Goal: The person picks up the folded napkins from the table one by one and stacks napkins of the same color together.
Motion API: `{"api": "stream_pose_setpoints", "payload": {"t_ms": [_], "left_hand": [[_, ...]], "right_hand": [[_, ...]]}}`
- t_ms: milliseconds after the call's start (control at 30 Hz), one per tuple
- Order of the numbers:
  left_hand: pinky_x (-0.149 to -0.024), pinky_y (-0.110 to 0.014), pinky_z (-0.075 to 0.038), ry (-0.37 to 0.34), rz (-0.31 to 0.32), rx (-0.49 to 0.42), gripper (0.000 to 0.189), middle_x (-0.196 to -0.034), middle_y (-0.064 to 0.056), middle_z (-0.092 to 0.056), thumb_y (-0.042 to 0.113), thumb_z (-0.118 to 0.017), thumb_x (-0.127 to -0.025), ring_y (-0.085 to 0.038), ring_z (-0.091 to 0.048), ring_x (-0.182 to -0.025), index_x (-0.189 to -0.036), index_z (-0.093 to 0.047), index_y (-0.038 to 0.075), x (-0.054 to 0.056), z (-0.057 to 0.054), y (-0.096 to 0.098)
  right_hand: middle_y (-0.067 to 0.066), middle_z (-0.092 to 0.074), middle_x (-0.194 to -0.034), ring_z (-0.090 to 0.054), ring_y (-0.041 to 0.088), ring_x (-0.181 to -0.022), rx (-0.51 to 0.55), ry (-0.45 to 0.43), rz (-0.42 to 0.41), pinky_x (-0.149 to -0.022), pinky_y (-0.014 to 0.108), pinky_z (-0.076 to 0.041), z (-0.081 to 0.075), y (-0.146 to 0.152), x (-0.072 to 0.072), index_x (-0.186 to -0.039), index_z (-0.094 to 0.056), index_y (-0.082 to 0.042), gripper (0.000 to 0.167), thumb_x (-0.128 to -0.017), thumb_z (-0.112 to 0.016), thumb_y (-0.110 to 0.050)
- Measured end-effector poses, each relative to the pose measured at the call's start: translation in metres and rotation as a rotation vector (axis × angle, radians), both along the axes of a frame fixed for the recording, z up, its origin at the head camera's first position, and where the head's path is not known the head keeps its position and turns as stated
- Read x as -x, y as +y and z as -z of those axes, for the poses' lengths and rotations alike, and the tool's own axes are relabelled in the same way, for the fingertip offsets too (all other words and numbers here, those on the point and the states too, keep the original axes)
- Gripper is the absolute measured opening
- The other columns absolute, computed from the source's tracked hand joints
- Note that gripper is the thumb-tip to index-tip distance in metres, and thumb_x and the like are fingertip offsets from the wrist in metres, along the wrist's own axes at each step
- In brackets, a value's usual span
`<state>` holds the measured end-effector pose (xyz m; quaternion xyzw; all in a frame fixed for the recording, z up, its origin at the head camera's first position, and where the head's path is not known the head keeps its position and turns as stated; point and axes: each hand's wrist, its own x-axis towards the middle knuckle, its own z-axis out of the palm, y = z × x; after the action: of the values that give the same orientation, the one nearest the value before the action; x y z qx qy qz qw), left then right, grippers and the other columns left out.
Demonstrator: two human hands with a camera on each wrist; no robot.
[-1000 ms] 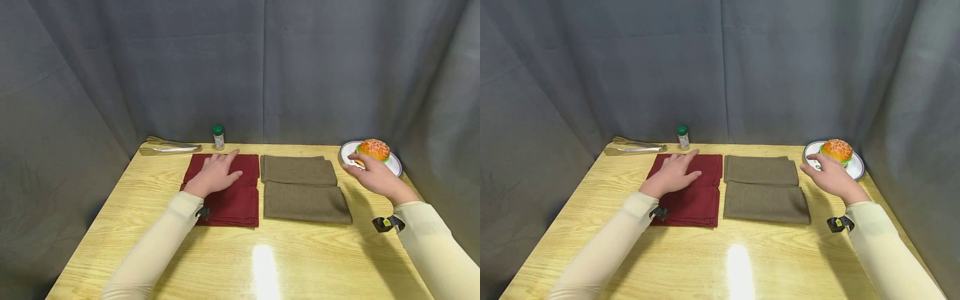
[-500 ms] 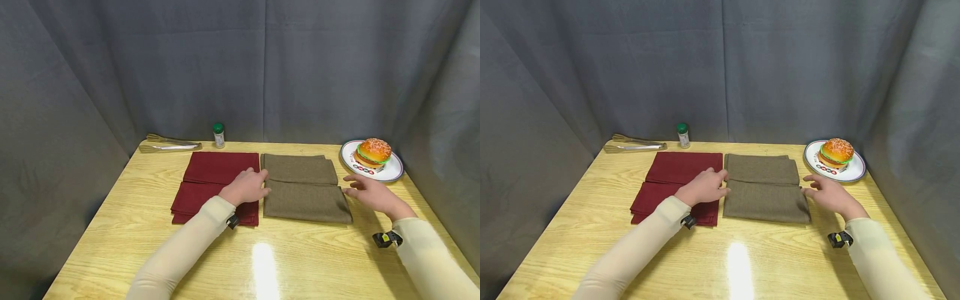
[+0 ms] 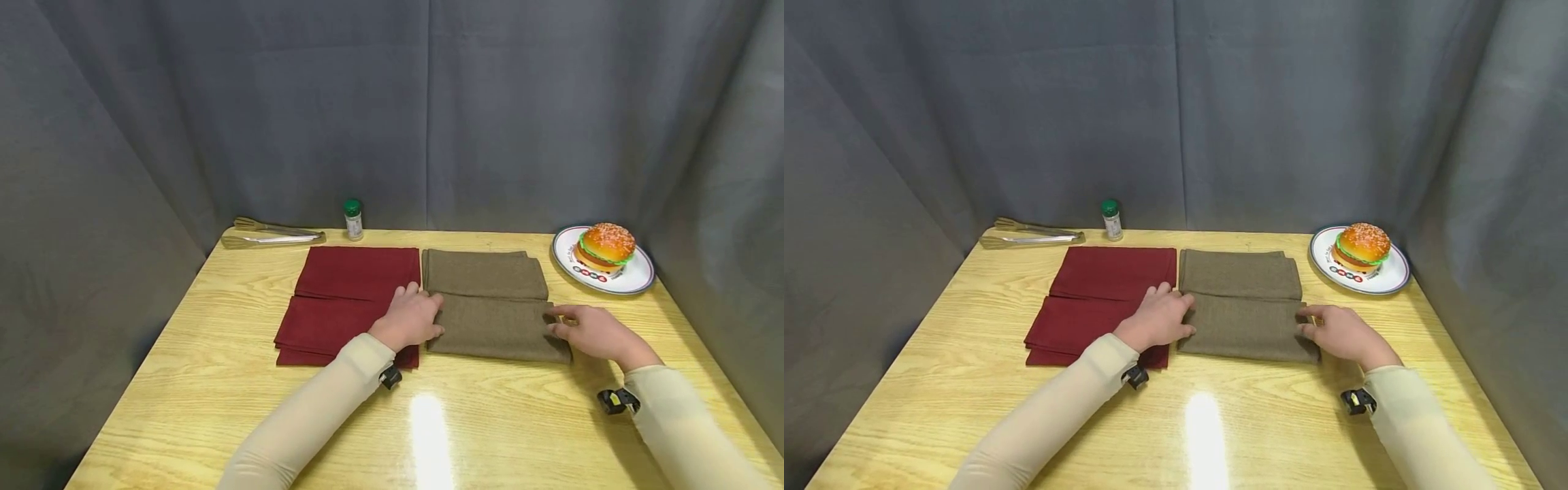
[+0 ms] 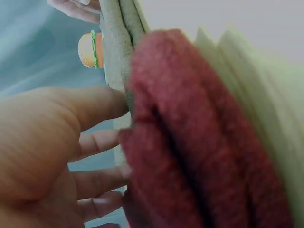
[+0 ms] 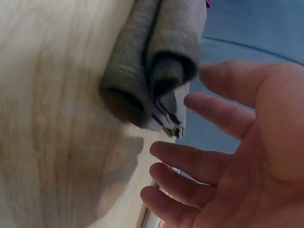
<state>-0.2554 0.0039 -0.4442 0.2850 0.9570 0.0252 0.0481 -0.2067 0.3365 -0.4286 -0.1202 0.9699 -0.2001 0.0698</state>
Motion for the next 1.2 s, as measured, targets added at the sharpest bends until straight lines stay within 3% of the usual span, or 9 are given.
{"api": "stream_pose_setpoints", "payload": {"t_ms": [200,367,667,1000,1200], "left_hand": [[-0.082,-0.038,-0.029,-0.034,-0.035,-0.07,0.04,-0.107,0.004,-0.065,0.044,-0.074,-0.086,-0.02,-0.042,-0.102,-0.12,-0.064,0.025,0.004,0.004,0.003],[-0.083,-0.039,-0.027,-0.084,-0.048,-0.136,0.04,-0.108,0.004,-0.066,0.041,-0.076,-0.085,-0.019,-0.04,-0.101,-0.12,-0.063,0.026,0.008,0.006,0.001],[-0.088,-0.041,-0.026,-0.133,-0.041,-0.183,0.037,-0.11,0.009,-0.067,0.038,-0.075,-0.087,-0.019,-0.041,-0.105,-0.121,-0.066,0.028,0.006,0.007,-0.002],[-0.09,-0.043,-0.027,-0.032,0.08,-0.184,0.025,-0.111,0.009,-0.062,0.026,-0.072,-0.09,-0.015,-0.051,-0.102,-0.114,-0.068,0.03,0.0,0.015,-0.001],[-0.088,-0.04,-0.028,-0.05,0.117,-0.252,0.026,-0.107,0.01,-0.059,0.021,-0.069,-0.092,-0.008,-0.055,-0.101,-0.117,-0.067,0.027,-0.004,0.015,-0.002]], "right_hand": [[0.011,-0.067,-0.094,-0.059,0.028,-0.085,-0.077,0.033,-0.003,-0.08,0.054,-0.047,0.005,-0.01,-0.001,-0.121,-0.067,-0.001,0.038,-0.091,-0.067,-0.025],[0.005,-0.062,-0.083,-0.056,0.026,-0.078,-0.074,0.049,0.007,-0.077,0.053,-0.046,0.008,-0.013,0.002,-0.112,-0.068,-0.003,0.032,-0.087,-0.072,-0.023],[0.012,-0.061,-0.094,-0.055,0.03,-0.085,-0.005,-0.029,0.055,-0.075,0.05,-0.044,0.015,-0.013,0.009,-0.107,-0.06,-0.006,0.031,-0.084,-0.075,-0.021],[0.02,-0.058,-0.104,-0.052,0.033,-0.089,0.09,-0.054,0.071,-0.075,0.045,-0.041,0.019,-0.02,0.01,-0.104,-0.056,-0.008,0.025,-0.083,-0.069,-0.007],[0.018,-0.058,-0.108,-0.051,0.033,-0.094,0.165,-0.035,0.066,-0.078,0.045,-0.041,0.016,-0.017,0.004,-0.104,-0.057,-0.008,0.024,-0.083,-0.068,-0.004]]}}
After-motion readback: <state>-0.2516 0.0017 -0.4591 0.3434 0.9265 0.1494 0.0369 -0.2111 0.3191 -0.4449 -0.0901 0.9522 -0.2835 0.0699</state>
